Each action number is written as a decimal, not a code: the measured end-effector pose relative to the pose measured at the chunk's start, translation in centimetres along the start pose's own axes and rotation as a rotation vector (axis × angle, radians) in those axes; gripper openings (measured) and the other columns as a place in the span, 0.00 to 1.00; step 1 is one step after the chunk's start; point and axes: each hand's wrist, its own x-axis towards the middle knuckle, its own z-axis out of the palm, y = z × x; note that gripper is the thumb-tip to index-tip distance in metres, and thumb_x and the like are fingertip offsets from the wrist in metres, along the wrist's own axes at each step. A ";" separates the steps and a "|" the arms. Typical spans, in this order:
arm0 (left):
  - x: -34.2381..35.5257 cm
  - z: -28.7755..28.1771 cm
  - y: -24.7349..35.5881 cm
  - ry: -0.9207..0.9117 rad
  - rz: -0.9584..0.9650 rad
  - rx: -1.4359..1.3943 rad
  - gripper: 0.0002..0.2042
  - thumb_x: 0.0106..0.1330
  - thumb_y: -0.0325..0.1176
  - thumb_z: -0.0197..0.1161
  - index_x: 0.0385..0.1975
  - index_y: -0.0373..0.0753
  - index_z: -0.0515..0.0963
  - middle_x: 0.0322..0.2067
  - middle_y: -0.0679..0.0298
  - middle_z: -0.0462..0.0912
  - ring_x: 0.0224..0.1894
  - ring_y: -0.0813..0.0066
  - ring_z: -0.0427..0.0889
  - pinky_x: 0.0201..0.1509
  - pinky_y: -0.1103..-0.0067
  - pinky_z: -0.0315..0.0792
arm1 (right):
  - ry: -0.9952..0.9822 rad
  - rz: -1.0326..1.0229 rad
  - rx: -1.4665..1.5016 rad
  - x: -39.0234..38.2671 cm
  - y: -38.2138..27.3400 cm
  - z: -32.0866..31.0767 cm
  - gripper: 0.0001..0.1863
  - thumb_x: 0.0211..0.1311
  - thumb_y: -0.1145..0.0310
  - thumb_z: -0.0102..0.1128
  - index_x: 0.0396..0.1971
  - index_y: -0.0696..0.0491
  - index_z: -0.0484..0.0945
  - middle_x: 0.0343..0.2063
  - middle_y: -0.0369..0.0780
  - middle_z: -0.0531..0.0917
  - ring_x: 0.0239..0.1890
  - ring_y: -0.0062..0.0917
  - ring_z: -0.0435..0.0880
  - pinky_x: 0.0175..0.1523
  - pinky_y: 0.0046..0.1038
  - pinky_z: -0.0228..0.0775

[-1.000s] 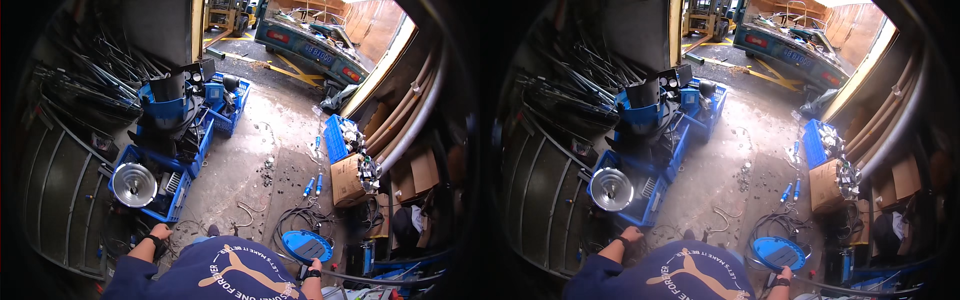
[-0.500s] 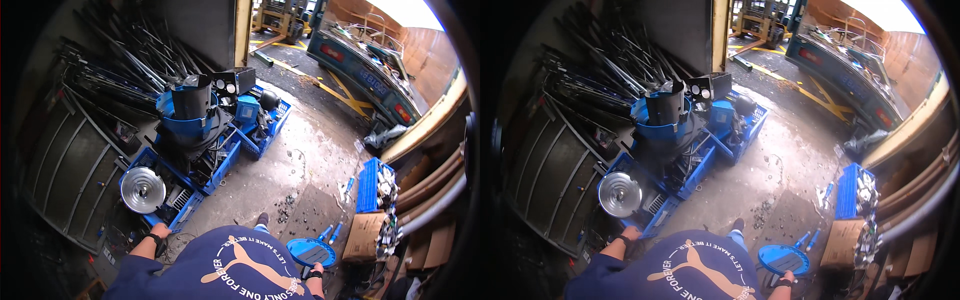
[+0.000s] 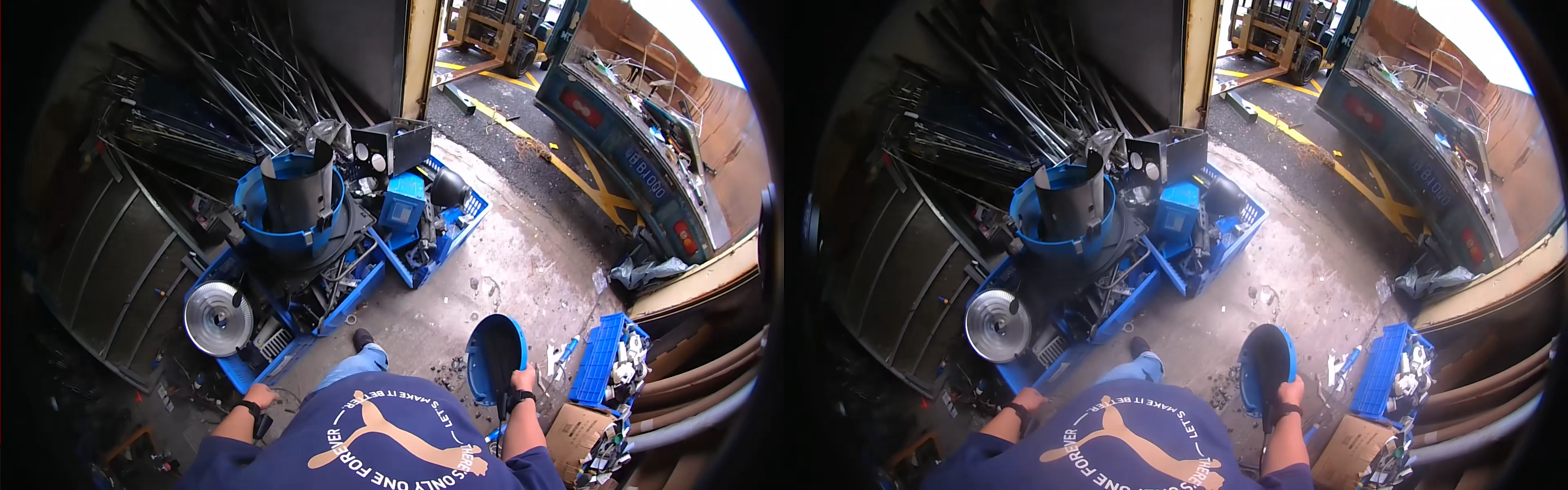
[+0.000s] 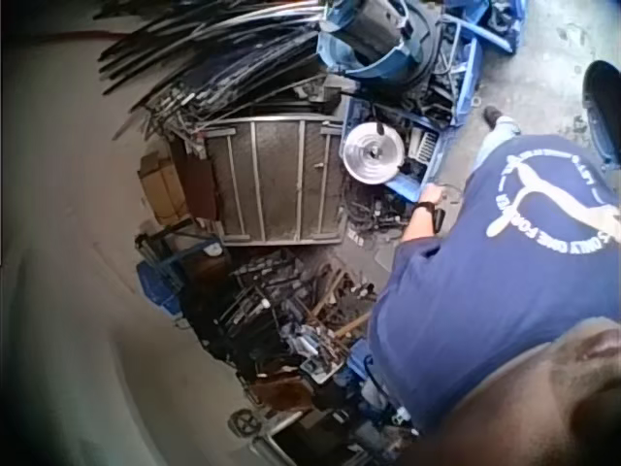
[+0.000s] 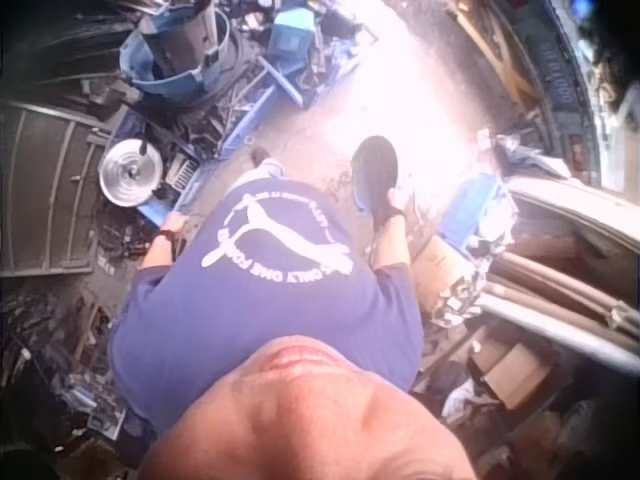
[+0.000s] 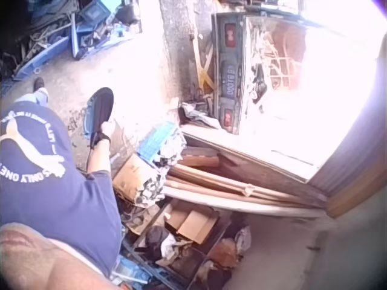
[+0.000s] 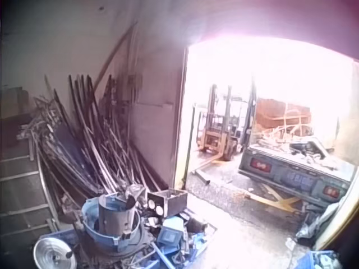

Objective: The person disassembles a black electronic component using a screwdriver, removes a metal plate, and manipulates internal wires and connectors. They then handle a blue circular plastic part, placing it into a blue crate before returning to the workbench to continue working on the electronic device.

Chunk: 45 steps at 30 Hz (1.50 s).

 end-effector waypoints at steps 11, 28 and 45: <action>8.9 1.3 -0.6 -0.079 -0.077 -0.218 0.16 0.52 0.43 0.62 0.24 0.32 0.82 0.29 0.49 0.83 0.36 0.53 0.82 0.44 0.65 0.73 | -0.009 -0.322 -0.131 17.2 -26.2 2.6 0.20 0.45 0.80 0.47 0.39 0.57 0.81 0.33 0.56 0.82 0.41 0.45 0.83 0.47 0.38 0.73; 2.7 0.5 16.2 0.076 -0.627 -0.597 0.12 0.53 0.38 0.57 0.21 0.35 0.81 0.27 0.51 0.82 0.29 0.52 0.81 0.36 0.63 0.75 | -0.005 -0.726 -0.408 28.9 -47.9 27.3 0.18 0.60 0.70 0.49 0.52 0.46 0.70 0.42 0.40 0.78 0.42 0.37 0.81 0.41 0.38 0.77; 4.7 0.7 22.9 0.037 -0.678 -0.680 0.14 0.55 0.41 0.56 0.23 0.36 0.81 0.28 0.51 0.82 0.31 0.51 0.81 0.37 0.62 0.74 | -0.386 -0.420 -0.506 22.0 -46.5 29.5 0.43 0.50 0.62 0.67 0.66 0.47 0.55 0.60 0.45 0.63 0.57 0.42 0.69 0.53 0.38 0.73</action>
